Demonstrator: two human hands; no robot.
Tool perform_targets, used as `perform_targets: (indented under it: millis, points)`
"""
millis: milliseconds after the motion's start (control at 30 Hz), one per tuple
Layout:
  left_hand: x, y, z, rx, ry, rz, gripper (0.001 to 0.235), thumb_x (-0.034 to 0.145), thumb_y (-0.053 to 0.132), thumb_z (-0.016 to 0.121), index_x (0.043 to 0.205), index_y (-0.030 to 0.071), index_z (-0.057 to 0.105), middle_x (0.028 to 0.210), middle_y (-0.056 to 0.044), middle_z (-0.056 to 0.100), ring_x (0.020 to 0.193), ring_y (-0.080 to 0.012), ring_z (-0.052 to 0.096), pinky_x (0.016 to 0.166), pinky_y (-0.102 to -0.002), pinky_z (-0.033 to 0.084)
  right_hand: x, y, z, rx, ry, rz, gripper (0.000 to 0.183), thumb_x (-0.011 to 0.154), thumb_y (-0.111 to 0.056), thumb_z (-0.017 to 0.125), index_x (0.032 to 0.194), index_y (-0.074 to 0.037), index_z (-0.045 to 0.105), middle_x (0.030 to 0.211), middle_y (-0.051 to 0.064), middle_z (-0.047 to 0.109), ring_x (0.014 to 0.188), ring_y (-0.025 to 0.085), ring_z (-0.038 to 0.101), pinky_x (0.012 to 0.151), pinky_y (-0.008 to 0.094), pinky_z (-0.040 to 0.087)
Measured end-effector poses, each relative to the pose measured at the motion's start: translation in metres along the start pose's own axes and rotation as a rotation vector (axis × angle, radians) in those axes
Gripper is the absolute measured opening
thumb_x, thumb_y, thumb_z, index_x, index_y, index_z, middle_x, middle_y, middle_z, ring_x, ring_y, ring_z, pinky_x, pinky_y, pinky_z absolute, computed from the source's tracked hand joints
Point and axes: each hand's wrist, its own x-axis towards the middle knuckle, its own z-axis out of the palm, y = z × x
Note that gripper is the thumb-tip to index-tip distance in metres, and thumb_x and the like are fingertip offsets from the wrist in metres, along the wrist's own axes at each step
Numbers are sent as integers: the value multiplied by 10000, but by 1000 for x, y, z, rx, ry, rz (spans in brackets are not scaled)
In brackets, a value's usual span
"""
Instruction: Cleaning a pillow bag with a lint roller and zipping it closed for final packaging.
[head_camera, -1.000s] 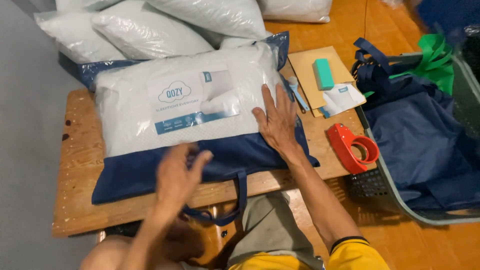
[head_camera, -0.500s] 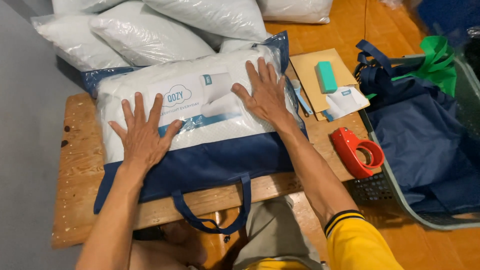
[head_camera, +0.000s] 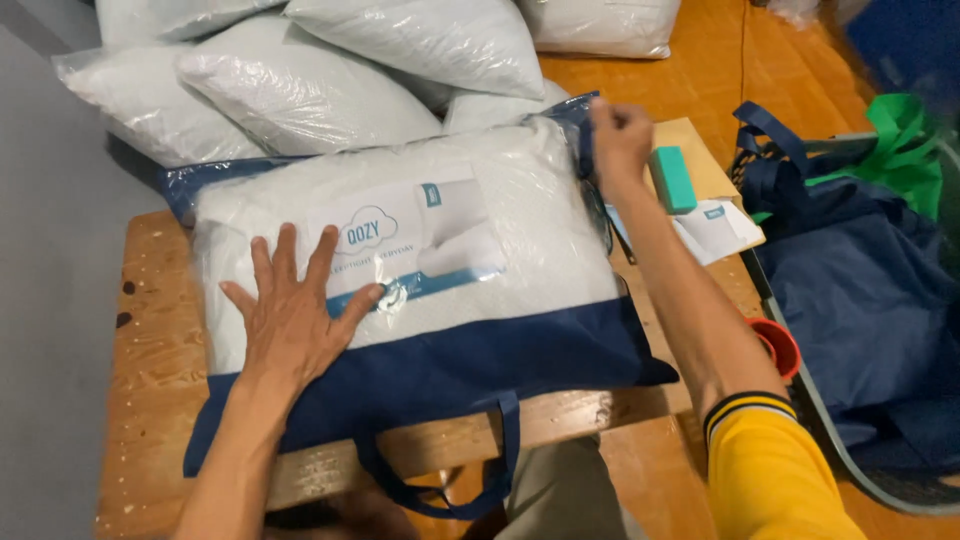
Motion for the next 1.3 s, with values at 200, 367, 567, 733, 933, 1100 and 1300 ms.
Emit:
perform_targets:
  millis: [200,367,567,733,933,1100,1300]
  points:
    - [9,0,-4,37,-40,-4,901,917,757,442,1628,226,286,1660,-264,174,1542,-496,49,1074,-843,52,51,28,25,234,-89,418,526,887,-515,796,1097,-38,719,945,109,719,898,279,730,811,577,555]
    - [12,2,3,94,-41,-41,867,924,757,421,1621,253,313,1653,-241,231,1554,-466,91,1093,-820,36,103,102,46,123,-87,312,248,876,-360,841,929,-162,701,836,44,651,850,258,705,703,506,527]
    - [23,-14,0,75,74,10,1057,788,837,453,1593,175,281,1612,-137,323,1489,-383,215,1094,-785,46,7,-59,11,-265,-12,-379,624,1024,-543,568,1343,-10,501,1158,231,525,1100,490,503,892,606,384]
    - [66,-26,-33,-285,263,-218,822,975,679,445,1532,74,426,1301,-175,611,1239,-381,522,1025,-568,351,-90,-168,5,-479,-604,-287,806,1047,-641,197,1553,-35,359,1595,258,308,1473,458,235,1157,654,108]
    - [179,-191,-1,-499,478,-608,727,1037,627,626,1459,46,509,1287,-240,568,1193,-415,599,914,-606,483,-135,-178,-1,-677,-715,-239,875,1047,-721,171,1594,-59,342,1647,255,260,1548,421,142,1164,700,-106]
    - [200,-201,7,-958,447,-855,731,868,520,865,1346,25,616,1310,-226,611,1159,-327,696,779,-369,636,-143,-174,-1,-629,-674,-211,866,1046,-712,202,1590,-51,333,1642,272,255,1546,426,144,1175,694,-94]
    - [264,-277,55,-946,645,-786,230,804,384,897,977,272,795,889,-37,716,808,-180,757,600,-340,648,-142,-150,6,-620,-645,-170,914,1020,-766,187,1587,-67,347,1633,259,279,1543,408,167,1197,675,-46]
